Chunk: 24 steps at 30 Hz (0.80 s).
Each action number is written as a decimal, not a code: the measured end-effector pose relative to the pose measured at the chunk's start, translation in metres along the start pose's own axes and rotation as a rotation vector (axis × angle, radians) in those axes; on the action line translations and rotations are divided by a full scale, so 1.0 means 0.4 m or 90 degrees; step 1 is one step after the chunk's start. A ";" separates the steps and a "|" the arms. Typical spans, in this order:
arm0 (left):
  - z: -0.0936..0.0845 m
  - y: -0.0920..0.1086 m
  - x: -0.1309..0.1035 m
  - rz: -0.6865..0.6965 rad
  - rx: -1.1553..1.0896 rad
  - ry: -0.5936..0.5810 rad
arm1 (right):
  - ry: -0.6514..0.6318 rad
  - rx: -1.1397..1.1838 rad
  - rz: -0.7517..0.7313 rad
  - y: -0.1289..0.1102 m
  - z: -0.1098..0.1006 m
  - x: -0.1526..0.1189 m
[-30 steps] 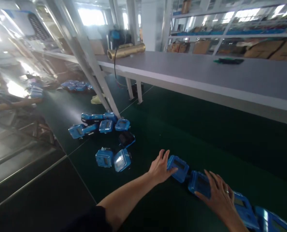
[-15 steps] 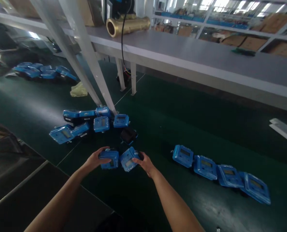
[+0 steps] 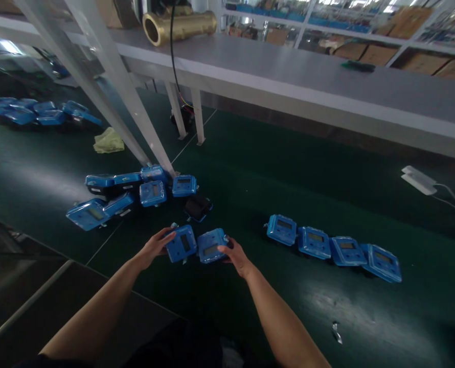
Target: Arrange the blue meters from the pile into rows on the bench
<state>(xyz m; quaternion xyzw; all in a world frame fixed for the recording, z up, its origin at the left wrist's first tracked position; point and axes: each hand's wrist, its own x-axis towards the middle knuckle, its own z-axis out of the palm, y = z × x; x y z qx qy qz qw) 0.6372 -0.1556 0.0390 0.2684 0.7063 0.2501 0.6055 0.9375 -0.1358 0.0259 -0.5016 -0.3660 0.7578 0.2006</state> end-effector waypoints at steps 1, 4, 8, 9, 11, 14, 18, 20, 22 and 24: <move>0.021 0.002 -0.006 -0.003 -0.007 -0.010 | -0.011 0.032 -0.001 0.015 -0.030 -0.021; 0.105 -0.006 -0.014 -0.023 0.009 -0.030 | 0.006 0.102 -0.002 0.081 -0.136 -0.106; 0.231 -0.030 -0.033 -0.091 0.048 -0.088 | 0.127 0.149 -0.002 0.165 -0.252 -0.247; 0.257 -0.032 -0.044 -0.087 0.098 -0.087 | 0.155 0.154 -0.005 0.179 -0.271 -0.280; 0.299 -0.029 -0.071 0.019 0.292 -0.009 | 0.208 0.156 -0.016 0.198 -0.296 -0.334; 0.353 -0.008 -0.101 0.352 0.640 0.047 | 0.292 0.100 -0.033 0.204 -0.304 -0.376; 0.423 0.020 -0.093 0.437 0.848 -0.064 | 0.520 -0.221 0.010 0.175 -0.254 -0.368; 0.446 0.033 -0.070 0.423 0.855 -0.055 | 0.549 -0.372 0.023 0.152 -0.215 -0.350; 0.458 0.054 -0.039 0.465 0.839 -0.071 | 0.524 -0.465 0.037 0.131 -0.183 -0.331; 0.467 0.086 -0.005 0.517 0.827 -0.106 | 0.507 -0.515 0.052 0.116 -0.169 -0.318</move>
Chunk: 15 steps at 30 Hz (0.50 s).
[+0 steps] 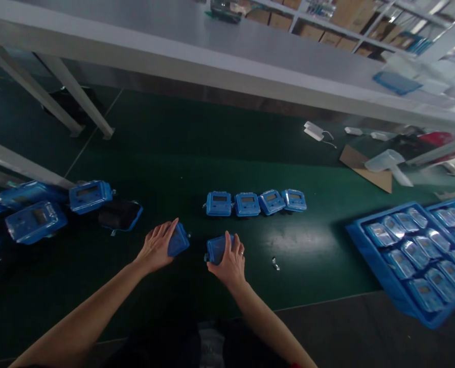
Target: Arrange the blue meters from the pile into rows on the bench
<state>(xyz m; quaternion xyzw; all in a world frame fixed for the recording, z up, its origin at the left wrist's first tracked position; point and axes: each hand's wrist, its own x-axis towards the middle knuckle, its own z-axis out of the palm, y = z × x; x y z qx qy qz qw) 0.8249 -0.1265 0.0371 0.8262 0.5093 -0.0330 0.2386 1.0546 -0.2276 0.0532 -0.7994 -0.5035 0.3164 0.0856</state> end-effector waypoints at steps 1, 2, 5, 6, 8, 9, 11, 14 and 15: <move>-0.011 -0.005 0.025 0.019 -0.005 -0.001 | 0.002 -0.012 -0.004 -0.004 -0.002 0.003; -0.024 -0.009 0.051 0.031 -0.010 -0.003 | 0.009 -0.018 -0.008 -0.003 -0.005 0.005; -0.070 -0.009 0.133 0.073 -0.025 -0.020 | 0.043 -0.029 -0.011 0.026 -0.026 0.005; -0.084 -0.007 0.158 0.090 -0.026 -0.027 | 0.060 -0.039 -0.006 0.042 -0.034 0.002; -0.109 -0.004 0.204 0.114 -0.018 -0.049 | 0.098 -0.064 0.008 0.080 -0.049 -0.004; -0.117 -0.005 0.224 0.119 -0.012 -0.059 | 0.117 -0.074 0.013 0.101 -0.056 -0.008; -0.125 -0.010 0.259 0.120 -0.001 -0.065 | 0.150 -0.080 0.014 0.144 -0.069 -0.012; -0.120 -0.024 0.304 0.123 0.008 -0.054 | 0.179 -0.059 -0.015 0.201 -0.088 -0.017; -0.116 -0.028 0.316 0.130 0.008 -0.052 | 0.180 -0.045 -0.025 0.217 -0.094 -0.019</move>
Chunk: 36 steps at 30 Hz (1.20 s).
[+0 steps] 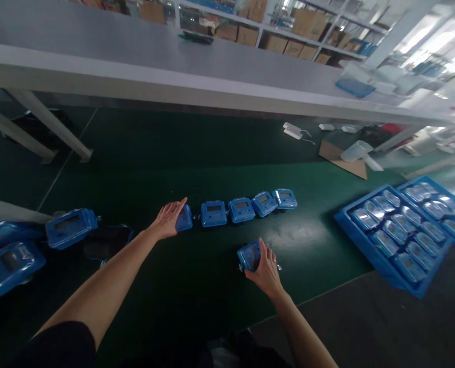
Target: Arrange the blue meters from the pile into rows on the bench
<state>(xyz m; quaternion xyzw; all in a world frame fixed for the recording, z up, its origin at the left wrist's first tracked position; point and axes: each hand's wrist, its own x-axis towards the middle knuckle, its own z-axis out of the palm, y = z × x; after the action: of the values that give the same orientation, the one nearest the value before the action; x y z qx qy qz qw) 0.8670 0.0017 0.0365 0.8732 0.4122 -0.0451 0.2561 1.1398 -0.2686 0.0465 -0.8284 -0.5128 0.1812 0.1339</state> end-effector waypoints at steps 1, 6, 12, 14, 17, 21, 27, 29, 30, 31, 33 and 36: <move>0.003 -0.003 0.009 0.007 0.001 0.000 | -0.003 0.018 -0.005 0.015 -0.005 -0.001; 0.016 0.072 0.008 0.018 0.060 0.065 | -0.021 0.098 0.052 0.074 -0.014 -0.025; 0.146 0.332 -0.068 0.117 -0.249 -0.010 | -0.029 0.246 0.110 0.111 0.005 -0.051; 0.217 0.410 -0.071 0.090 -0.331 -0.110 | -0.051 0.292 0.072 0.126 -0.008 -0.033; 0.307 0.494 -0.042 0.025 -0.421 -0.149 | -0.102 0.299 -0.009 0.160 -0.043 0.013; 0.377 0.578 0.022 0.038 -0.538 -0.082 | -0.093 0.290 -0.058 0.248 -0.083 0.066; 0.471 0.773 0.112 0.027 -0.719 -0.125 | 0.013 0.361 -0.007 0.438 -0.153 0.090; 0.496 0.839 0.128 0.026 -0.734 -0.165 | 0.025 0.299 0.031 0.476 -0.183 0.101; 0.502 0.865 0.133 0.029 -0.717 -0.180 | 0.029 0.251 0.058 0.486 -0.195 0.108; 0.502 0.885 0.137 0.034 -0.685 -0.187 | 0.033 0.198 0.087 0.492 -0.205 0.116; 0.481 0.902 0.147 0.056 -0.578 -0.144 | 0.040 0.096 0.131 0.497 -0.216 0.133; 0.407 0.881 0.178 0.091 -0.351 0.052 | 0.027 0.023 0.103 0.517 -0.230 0.167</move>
<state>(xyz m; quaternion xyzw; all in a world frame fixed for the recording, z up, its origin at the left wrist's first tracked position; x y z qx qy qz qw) 1.1972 -0.2140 0.0197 0.7985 0.3561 0.1222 0.4698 1.3730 -0.3023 0.0341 -0.8681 -0.4383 0.1828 0.1443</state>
